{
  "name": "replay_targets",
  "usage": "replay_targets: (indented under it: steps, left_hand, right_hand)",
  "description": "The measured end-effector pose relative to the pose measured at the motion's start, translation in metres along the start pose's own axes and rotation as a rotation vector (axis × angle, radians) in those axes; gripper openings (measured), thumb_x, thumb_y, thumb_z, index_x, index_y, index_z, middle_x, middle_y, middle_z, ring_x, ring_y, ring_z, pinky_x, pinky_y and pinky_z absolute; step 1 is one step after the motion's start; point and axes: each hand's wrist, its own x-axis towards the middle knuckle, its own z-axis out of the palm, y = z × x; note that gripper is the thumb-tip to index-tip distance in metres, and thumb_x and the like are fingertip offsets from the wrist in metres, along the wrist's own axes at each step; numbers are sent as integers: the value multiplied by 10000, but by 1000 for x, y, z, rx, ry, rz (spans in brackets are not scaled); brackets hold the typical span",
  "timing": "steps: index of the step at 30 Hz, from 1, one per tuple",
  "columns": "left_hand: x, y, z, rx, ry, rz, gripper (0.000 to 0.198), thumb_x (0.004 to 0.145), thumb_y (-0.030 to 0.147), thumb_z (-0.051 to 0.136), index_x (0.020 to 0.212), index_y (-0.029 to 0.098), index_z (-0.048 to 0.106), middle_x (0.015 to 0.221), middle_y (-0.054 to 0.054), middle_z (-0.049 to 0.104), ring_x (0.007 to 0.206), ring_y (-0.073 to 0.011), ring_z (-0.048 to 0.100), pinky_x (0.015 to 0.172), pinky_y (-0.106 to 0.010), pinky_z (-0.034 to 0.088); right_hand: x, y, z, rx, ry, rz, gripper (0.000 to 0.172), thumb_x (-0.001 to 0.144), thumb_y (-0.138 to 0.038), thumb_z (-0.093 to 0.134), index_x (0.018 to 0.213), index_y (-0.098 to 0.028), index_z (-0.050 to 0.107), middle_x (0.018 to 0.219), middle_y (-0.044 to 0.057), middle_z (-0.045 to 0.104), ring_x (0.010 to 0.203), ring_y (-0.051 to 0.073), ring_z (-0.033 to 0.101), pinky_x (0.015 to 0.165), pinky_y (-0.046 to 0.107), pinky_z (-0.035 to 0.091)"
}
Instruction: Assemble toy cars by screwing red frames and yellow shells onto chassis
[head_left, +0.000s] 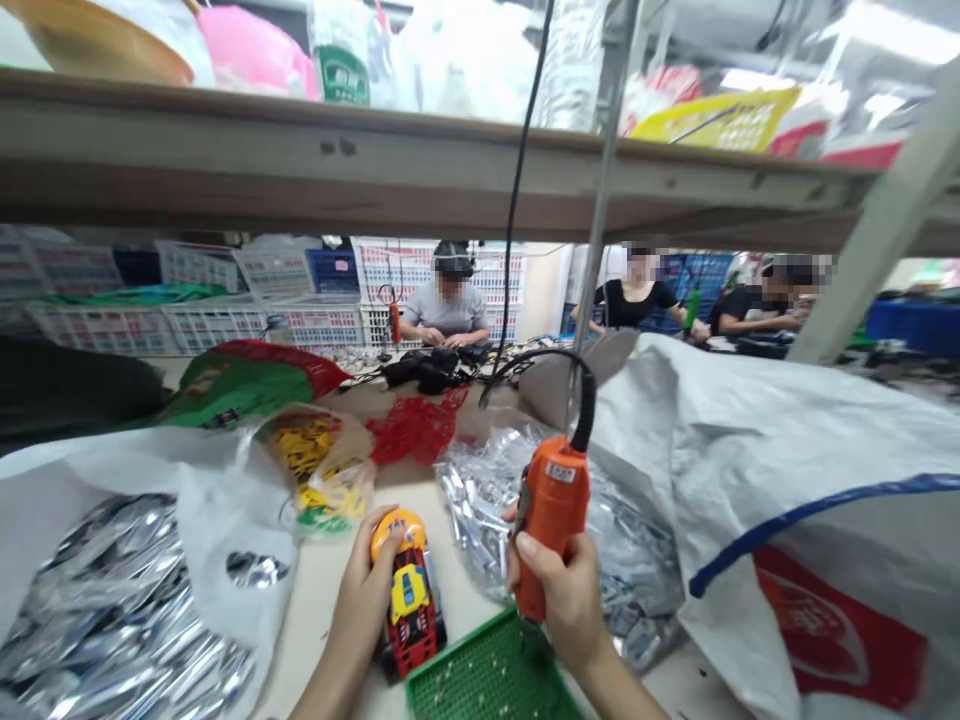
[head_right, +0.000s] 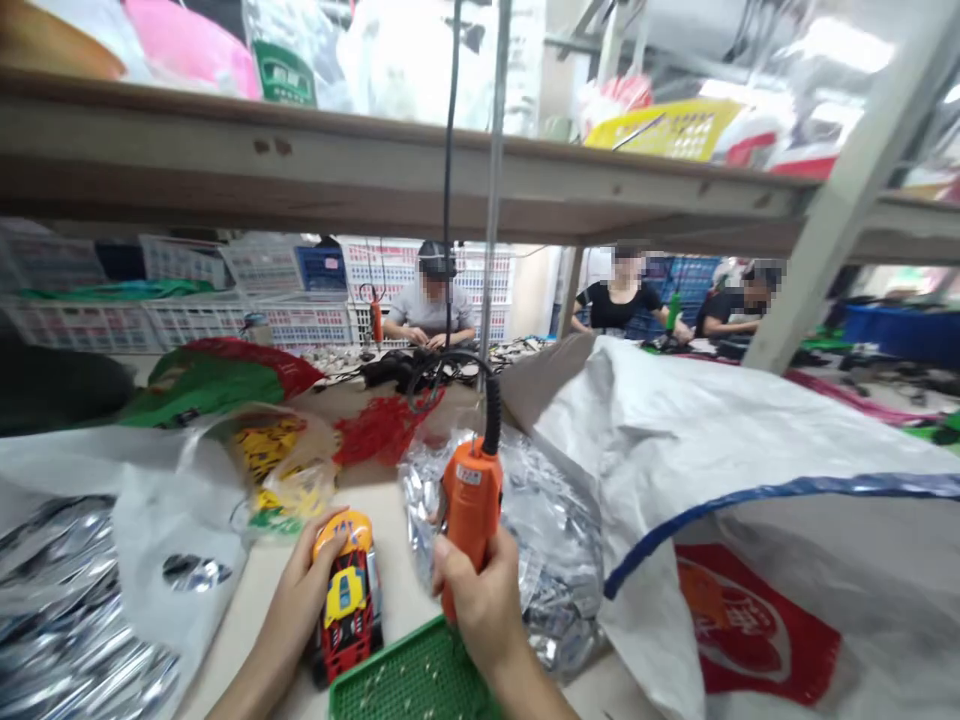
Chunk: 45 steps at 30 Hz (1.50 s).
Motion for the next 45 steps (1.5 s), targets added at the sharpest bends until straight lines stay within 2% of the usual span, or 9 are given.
replay_targets:
  steps: [2,9,14,18,23,27,34,37,45]
  left_hand:
    - [2,0,-1,25,-7,-4,611,697,632,565,1149,224,616,1319,-116,670,1321,-352,569,1162,-478,402]
    - [2,-1,0,40,1,-26,741,692,705,539,1249,217,553,1370,-147,642,1300,-353,603,1118,-488,458]
    - [2,-4,1,44,13,-91,695,701,713,537,1187,216,528,1103,-123,741,1008,-333,734,938,-480,560]
    - [0,-2,3,21,8,-65,568,679,682,559,1032,237,561,934,-82,768,940,-342,742,915,-489,558]
    - [-2,1,4,-6,-37,-76,568,670,708,567,1013,256,555,809,-36,752,830,-329,742,808,-459,566]
    - [-3,3,3,-8,-44,-58,571,665,712,558,1003,252,552,808,-39,745,814,-323,734,788,-445,560]
    - [-5,3,4,-14,-56,-18,526,704,687,539,976,237,563,865,-62,749,849,-316,727,805,-432,558]
    - [-8,3,4,-25,-66,-17,524,730,682,536,994,231,563,810,-49,733,800,-307,728,751,-418,568]
    - [-10,5,3,-45,-54,15,490,741,655,578,981,228,582,873,-70,754,832,-303,731,777,-421,574]
  right_hand:
    - [1,3,-6,5,-15,38,461,686,-574,760,824,-140,687,445,-20,571,386,121,494,421,238,421]
    - [2,7,-11,46,29,-3,532,651,-625,769,842,-133,699,432,-26,558,380,111,474,424,228,397]
    - [3,10,-13,50,-6,-17,519,690,-612,771,896,-141,702,455,-16,584,407,120,503,445,231,422]
    - [-1,7,-15,14,39,-5,555,635,-648,787,833,-137,704,439,-6,570,385,119,483,407,226,398]
    - [-2,10,-22,10,18,-36,500,699,-602,777,906,-154,695,456,-8,586,402,128,507,421,224,414]
    - [0,14,-28,-1,-18,-49,476,730,-575,773,953,-166,675,476,-6,604,415,141,530,435,235,438]
    - [-1,6,-23,-10,57,-34,481,673,-588,802,855,-154,701,450,10,589,390,152,529,399,245,436]
    - [-2,6,-24,5,70,-47,462,674,-557,816,879,-161,693,456,6,588,386,158,527,391,251,429]
    - [-1,-1,-26,11,67,-74,387,711,-487,805,884,-166,677,468,4,591,396,159,518,393,258,416]
